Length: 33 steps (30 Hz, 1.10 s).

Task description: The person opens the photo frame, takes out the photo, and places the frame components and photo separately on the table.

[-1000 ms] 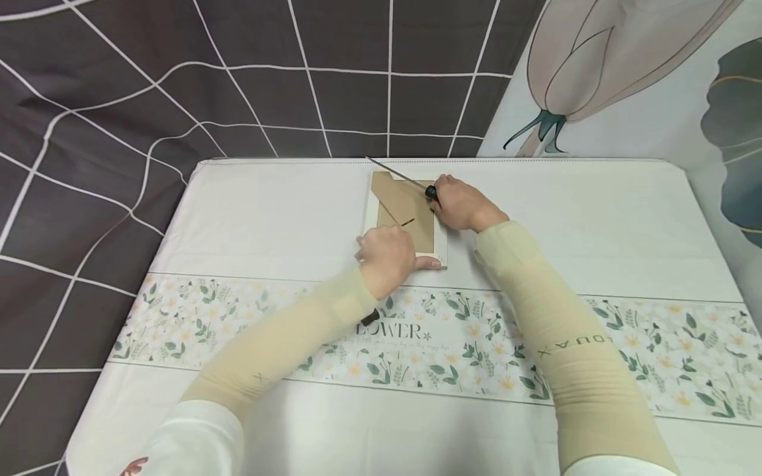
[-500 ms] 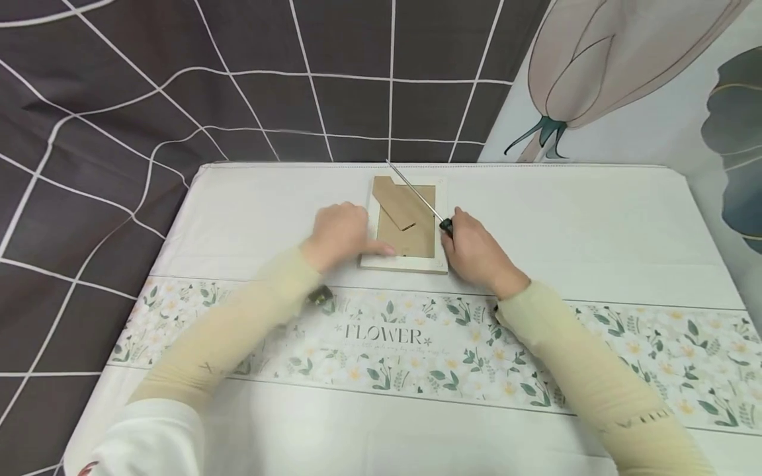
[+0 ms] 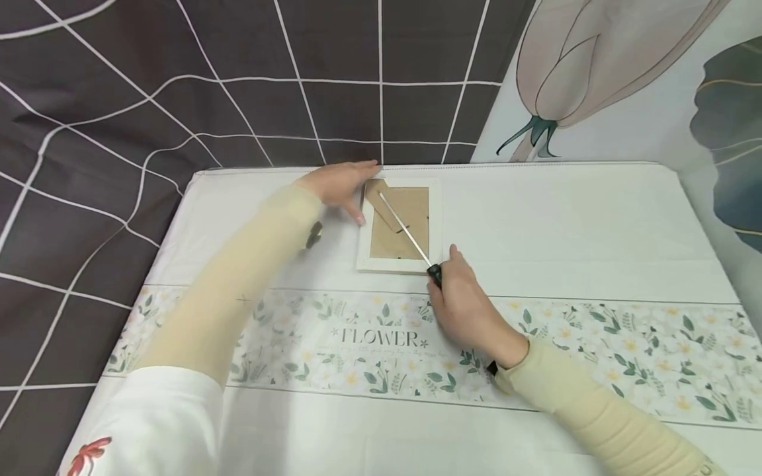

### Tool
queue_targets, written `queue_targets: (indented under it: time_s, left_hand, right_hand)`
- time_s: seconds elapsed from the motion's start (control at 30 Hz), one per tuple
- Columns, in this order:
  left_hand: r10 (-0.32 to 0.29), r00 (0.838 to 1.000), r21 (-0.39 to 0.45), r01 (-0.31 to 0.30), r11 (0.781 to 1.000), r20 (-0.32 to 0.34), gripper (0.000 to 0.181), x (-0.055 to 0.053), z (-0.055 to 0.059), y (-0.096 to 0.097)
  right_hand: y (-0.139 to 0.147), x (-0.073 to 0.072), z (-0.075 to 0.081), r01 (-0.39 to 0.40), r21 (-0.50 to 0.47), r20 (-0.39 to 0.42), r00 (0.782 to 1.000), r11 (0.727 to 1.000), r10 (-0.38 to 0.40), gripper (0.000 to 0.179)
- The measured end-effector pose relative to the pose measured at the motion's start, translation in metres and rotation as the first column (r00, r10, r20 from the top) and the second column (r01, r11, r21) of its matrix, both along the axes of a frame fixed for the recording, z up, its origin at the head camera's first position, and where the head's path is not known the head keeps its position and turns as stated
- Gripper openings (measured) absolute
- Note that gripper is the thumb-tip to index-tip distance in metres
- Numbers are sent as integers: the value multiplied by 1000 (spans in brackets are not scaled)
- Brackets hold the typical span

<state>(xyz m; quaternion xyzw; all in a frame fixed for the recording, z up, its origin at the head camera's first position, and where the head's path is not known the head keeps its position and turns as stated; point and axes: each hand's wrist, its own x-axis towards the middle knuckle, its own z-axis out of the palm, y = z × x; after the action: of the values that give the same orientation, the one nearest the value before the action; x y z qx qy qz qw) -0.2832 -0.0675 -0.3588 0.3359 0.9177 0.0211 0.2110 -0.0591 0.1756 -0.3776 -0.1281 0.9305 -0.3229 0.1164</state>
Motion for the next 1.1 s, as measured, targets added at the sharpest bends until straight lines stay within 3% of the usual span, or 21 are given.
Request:
queue_targets:
  time_s: [0.13,0.23,0.33,0.43,0.6,0.83,1.1]
  left_hand:
    - [-112,992,-157,103,982,-51,108,1,1,15]
    - [-152,988,-172,144,974,-31,104,2,0,19]
    - [-91,993,-116,99,988,74,106,2,2,20]
    - [-14,989,-76,26,997,150,104,-1,4,19]
    - [12,991,-56,-5,998,132,96,-5,0,17]
    - [31,994,-43,-27,999,102,97,-7,-3,17]
    - [77,993,-55,-72,996,92,97,-9,-1,13]
  right_hand:
    - [-11,13,0,-20,-32,9,1000,999,20,19]
    - [-15,19,-3,-22,-44,16,1000,999,23,19]
    - [-17,23,-7,-18,-57,9,1000,998,18,18]
    - [-18,24,-9,-15,-71,6,1000,997,16,10]
    - [-19,24,-9,-17,-81,21,1000,997,19,13]
    - [-22,22,-10,-26,-72,33,999,997,29,12]
    - [-25,16,-7,-23,29,59,998,999,21,26]
